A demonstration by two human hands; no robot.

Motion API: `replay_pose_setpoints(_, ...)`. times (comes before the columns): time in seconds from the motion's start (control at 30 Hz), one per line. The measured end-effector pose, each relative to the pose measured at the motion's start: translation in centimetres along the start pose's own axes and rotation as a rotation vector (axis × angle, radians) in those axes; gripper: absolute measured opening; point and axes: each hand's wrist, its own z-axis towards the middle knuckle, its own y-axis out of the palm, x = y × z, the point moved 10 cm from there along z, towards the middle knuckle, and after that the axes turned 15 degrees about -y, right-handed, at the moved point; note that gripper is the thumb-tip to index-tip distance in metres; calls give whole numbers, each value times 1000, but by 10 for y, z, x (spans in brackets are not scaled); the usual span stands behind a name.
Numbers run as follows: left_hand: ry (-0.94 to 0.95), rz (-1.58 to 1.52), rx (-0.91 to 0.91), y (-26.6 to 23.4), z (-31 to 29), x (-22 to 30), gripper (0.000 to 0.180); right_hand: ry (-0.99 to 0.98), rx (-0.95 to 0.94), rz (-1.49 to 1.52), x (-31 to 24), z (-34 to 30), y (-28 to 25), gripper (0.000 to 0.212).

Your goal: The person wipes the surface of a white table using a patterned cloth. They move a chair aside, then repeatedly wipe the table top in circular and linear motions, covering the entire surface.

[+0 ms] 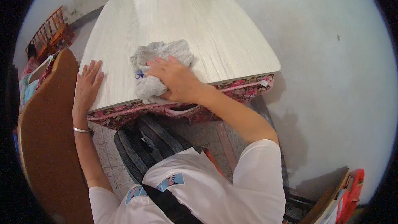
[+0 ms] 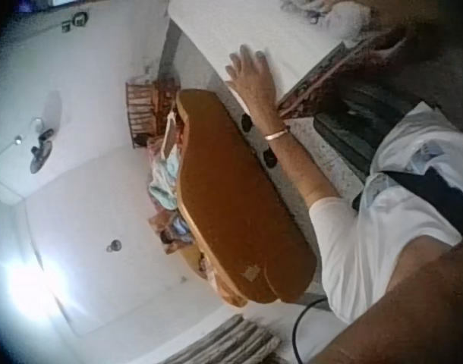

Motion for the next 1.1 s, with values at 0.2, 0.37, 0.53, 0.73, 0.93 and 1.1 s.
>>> replay_pose_setpoints(0.2,-6,20,-7,-1,-1,4,48,306,161,-142,52,-125,-108,54)
replay_pose_setpoints(0.37,-9,4,28,-2,-2,-4,47,735,326,-284,85,-215,-183,40)
replay_pose_setpoints(0.53,0,-24,40,-2,-1,1,47,383,256,-395,50,-146,-118,51)
replay_pose_setpoints(0.73,8,-48,26,0,1,-1,47,27,156,-152,-27,11,12,79)
replay_pose_setpoints(0.93,15,3,30,0,1,-6,48,-119,117,-146,-23,-15,-3,77)
replay_pose_setpoints(1.1,50,27,98,4,3,-5,48,464,213,-233,42,-151,-128,51)
